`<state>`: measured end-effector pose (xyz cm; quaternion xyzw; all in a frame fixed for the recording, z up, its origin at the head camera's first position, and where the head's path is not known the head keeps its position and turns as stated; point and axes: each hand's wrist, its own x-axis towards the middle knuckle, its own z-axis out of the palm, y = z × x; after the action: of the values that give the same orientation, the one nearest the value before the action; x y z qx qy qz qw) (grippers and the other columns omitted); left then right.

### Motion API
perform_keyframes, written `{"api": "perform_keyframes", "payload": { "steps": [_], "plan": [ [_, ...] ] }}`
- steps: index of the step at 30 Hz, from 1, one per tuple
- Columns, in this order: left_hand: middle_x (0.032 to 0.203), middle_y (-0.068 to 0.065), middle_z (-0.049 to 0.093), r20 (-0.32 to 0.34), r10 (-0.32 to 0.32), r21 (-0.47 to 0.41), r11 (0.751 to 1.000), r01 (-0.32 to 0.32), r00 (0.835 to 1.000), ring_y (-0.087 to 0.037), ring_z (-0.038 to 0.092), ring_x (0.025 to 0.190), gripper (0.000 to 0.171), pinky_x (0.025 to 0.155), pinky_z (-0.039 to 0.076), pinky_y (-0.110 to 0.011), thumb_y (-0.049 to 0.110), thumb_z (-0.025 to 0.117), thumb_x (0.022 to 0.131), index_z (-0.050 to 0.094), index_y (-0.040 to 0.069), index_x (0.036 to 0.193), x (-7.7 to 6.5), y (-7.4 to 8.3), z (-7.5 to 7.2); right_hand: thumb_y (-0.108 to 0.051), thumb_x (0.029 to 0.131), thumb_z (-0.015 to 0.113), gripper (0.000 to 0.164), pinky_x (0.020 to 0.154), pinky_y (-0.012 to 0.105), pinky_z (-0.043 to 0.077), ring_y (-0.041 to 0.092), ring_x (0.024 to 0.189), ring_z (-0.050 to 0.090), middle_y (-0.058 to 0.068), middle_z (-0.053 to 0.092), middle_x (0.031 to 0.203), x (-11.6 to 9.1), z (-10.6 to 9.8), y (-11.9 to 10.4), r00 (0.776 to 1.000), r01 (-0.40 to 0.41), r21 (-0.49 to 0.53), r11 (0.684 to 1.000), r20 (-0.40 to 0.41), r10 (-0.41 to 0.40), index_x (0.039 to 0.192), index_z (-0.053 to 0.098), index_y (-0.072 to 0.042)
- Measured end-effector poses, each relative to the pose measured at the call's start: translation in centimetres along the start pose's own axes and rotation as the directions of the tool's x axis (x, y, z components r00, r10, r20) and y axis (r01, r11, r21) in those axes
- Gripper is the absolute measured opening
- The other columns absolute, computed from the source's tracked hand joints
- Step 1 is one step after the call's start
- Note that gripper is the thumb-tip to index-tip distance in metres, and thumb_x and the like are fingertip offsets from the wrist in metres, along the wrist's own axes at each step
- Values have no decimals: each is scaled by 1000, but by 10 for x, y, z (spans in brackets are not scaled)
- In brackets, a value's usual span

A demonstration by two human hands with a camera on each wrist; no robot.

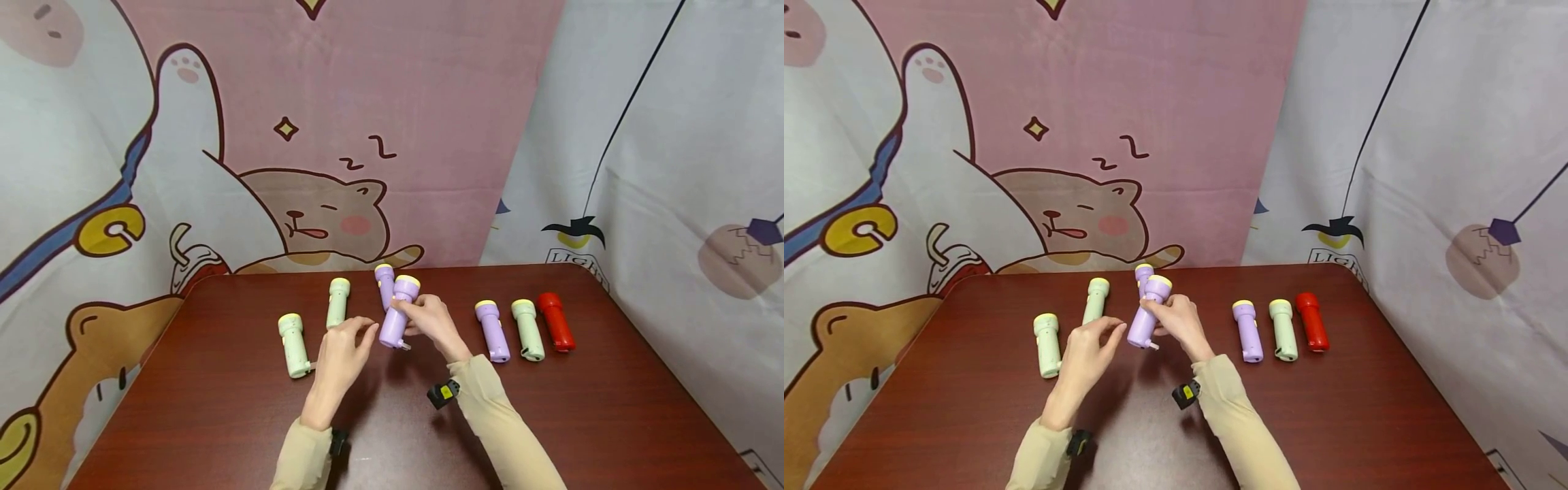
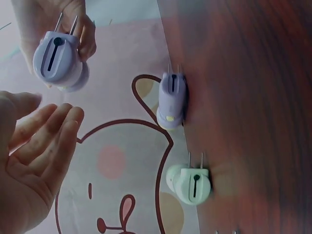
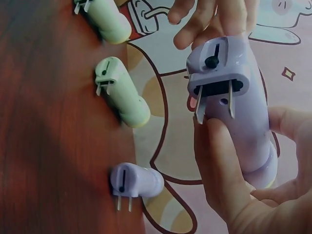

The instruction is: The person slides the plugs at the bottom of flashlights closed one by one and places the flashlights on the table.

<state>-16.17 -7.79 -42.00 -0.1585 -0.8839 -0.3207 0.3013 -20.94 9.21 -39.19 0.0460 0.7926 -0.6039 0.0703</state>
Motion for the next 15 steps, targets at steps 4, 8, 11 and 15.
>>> {"api": "perform_keyframes", "payload": {
  "steps": [4, 8, 11, 15],
  "plan": [
    [82, -3, 71, 23, 23, -63, 998, -22, 999, -14, 67, 72, 17, 62, 53, -27, 21, 69, 87, 70, 6, 94, 0, 6, 2, -32, 82, 69, 36, 68, 39, 59, 16, 60, 66, 11, 64, 81, 0, -6, -2, 1000, 1, -18, 1000, -6, -1, 88, 60, 2],
    [88, -5, 72, 51, 62, -103, 993, -57, 997, -15, 69, 80, 25, 68, 55, -29, 22, 72, 85, 68, 4, 100, 0, 10, 5, -33, 82, 70, 36, 64, 35, 59, 15, 60, 66, 9, 64, 79, -1, -11, -4, 1000, 3, -39, 999, 7, -2, 87, 61, 1],
    [91, -8, 72, 56, 99, -131, 987, -91, 993, -18, 70, 83, 29, 69, 56, -31, 23, 74, 82, 67, 3, 103, -1, 13, 8, -34, 81, 70, 37, 61, 32, 59, 15, 60, 66, 9, 64, 78, 0, -14, -4, 1000, 1, -58, 998, 20, 0, 86, 61, 1],
    [91, -8, 71, 48, 138, -144, 981, -130, 989, -17, 69, 80, 36, 67, 55, -29, 25, 78, 78, 66, 4, 104, -4, 16, 11, -34, 81, 71, 37, 64, 34, 59, 13, 61, 65, 9, 63, 80, 1, -16, -5, 1000, -6, -74, 997, 23, 8, 88, 61, 1]
  ]
}}
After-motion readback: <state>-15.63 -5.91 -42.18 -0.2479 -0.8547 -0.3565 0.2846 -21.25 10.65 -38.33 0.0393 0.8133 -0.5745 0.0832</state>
